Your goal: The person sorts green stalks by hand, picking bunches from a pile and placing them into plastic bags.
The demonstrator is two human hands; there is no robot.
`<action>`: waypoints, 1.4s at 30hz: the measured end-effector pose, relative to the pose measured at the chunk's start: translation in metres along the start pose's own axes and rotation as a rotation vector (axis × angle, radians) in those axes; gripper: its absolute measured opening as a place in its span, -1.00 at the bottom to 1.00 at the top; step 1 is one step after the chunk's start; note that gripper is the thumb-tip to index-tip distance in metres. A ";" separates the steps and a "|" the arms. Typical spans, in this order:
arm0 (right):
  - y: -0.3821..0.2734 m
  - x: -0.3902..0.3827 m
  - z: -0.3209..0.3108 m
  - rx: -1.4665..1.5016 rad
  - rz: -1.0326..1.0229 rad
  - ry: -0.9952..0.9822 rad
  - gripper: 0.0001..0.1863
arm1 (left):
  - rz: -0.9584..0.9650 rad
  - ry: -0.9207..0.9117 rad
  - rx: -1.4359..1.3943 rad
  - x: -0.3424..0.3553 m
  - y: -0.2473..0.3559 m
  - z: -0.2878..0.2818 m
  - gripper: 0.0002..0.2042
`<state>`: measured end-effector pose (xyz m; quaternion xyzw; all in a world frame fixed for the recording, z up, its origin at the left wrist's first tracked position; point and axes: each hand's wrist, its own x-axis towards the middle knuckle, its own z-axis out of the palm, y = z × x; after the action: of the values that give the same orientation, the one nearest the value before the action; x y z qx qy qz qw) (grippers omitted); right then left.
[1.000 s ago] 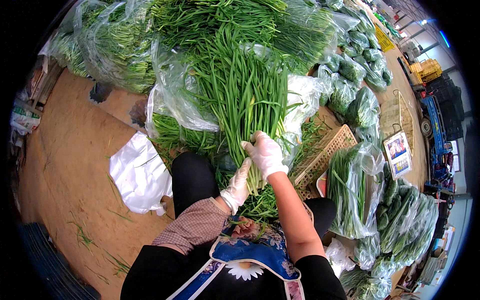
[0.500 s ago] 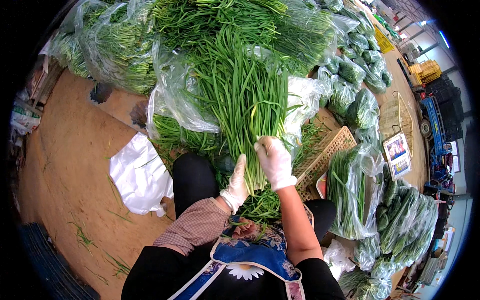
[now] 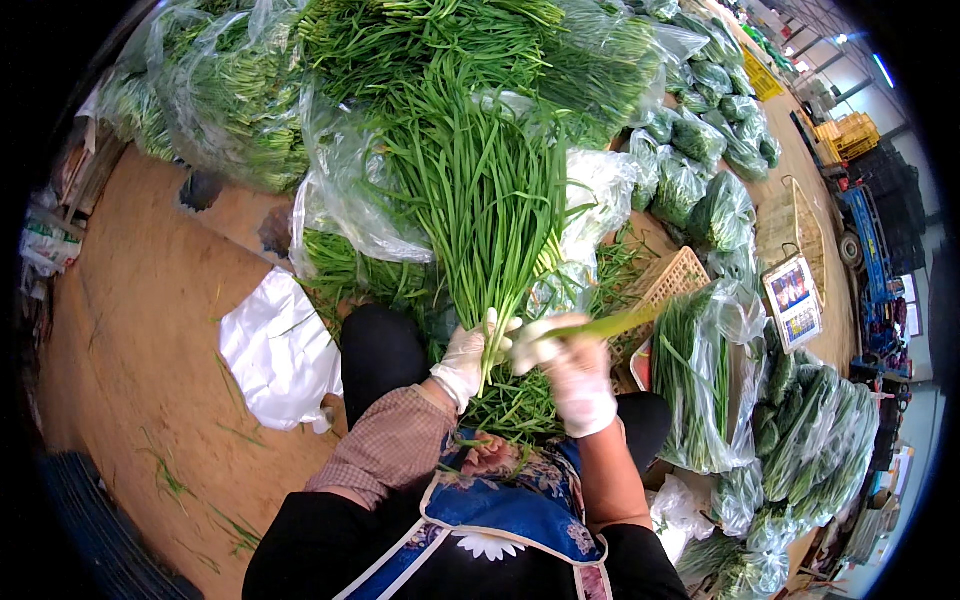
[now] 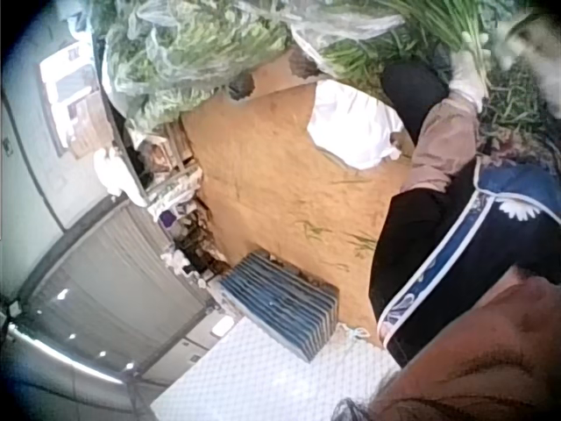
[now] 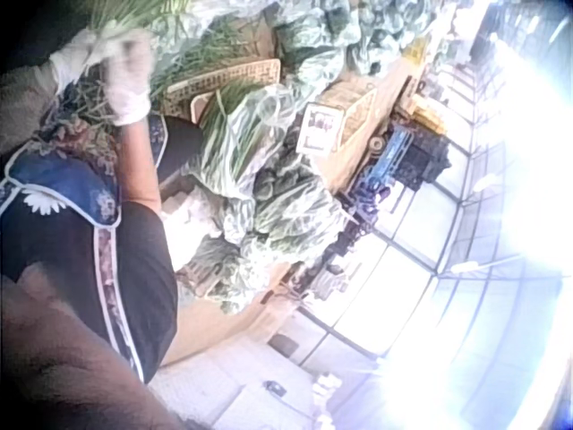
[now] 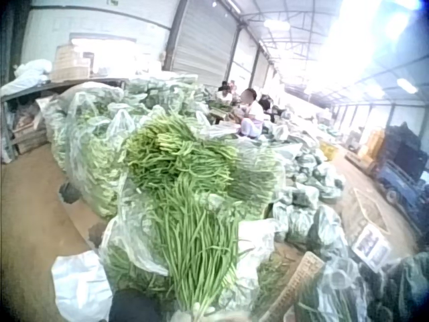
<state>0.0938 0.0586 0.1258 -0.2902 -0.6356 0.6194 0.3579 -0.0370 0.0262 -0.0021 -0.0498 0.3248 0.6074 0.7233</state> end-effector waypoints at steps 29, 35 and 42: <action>-0.056 0.044 -0.063 -0.145 -0.117 0.584 -0.67 | 0.117 -0.005 0.105 -0.009 0.007 -0.005 -0.67; -0.082 0.053 -0.054 -0.917 -0.466 0.598 -0.50 | 0.157 0.156 0.216 -0.002 -0.002 -0.010 -0.68; 0.034 0.019 0.012 -1.235 -0.416 0.105 -0.28 | 0.168 -0.223 -0.154 -0.011 0.003 0.008 -0.19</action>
<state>0.0704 0.0694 0.0941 -0.3433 -0.8990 0.0429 0.2684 -0.0368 0.0211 0.0104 -0.0101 0.1981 0.6906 0.6955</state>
